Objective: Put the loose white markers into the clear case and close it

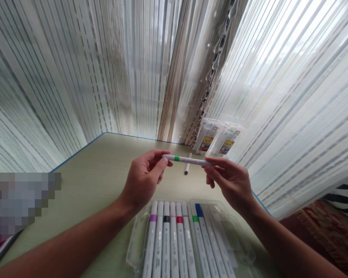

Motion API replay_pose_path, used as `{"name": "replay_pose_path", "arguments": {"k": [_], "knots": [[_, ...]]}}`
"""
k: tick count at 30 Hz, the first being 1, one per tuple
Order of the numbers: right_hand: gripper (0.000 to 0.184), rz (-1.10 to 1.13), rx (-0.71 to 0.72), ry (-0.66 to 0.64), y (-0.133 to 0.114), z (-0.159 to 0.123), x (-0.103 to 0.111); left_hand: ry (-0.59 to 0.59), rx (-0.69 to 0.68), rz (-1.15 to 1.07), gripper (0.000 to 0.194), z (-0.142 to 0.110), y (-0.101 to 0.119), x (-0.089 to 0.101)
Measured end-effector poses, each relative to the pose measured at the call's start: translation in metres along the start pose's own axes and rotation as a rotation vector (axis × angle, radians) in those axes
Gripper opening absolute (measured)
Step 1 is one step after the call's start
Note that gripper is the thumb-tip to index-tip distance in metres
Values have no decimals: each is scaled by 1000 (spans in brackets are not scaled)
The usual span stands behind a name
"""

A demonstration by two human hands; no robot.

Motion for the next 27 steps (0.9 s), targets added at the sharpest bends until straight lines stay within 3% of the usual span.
{"name": "replay_pose_path", "arguments": {"k": [13,27], "knots": [[25,-16,-22,21,-3,1,-3,-14,-54,67,20,-1,2,0],[19,5,-14,23,-1,0,-1,-66,-103,190,22,-4,-2,-3]]}}
Point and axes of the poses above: each hand's wrist, its own z-axis towards the middle knuckle, its own x-axis out of the back of the hand, y = z × x, the point moved 5 cm from there along z, towards the middle knuckle, and after that the axes turned 8 degrees about y, right-handed, at the moved point
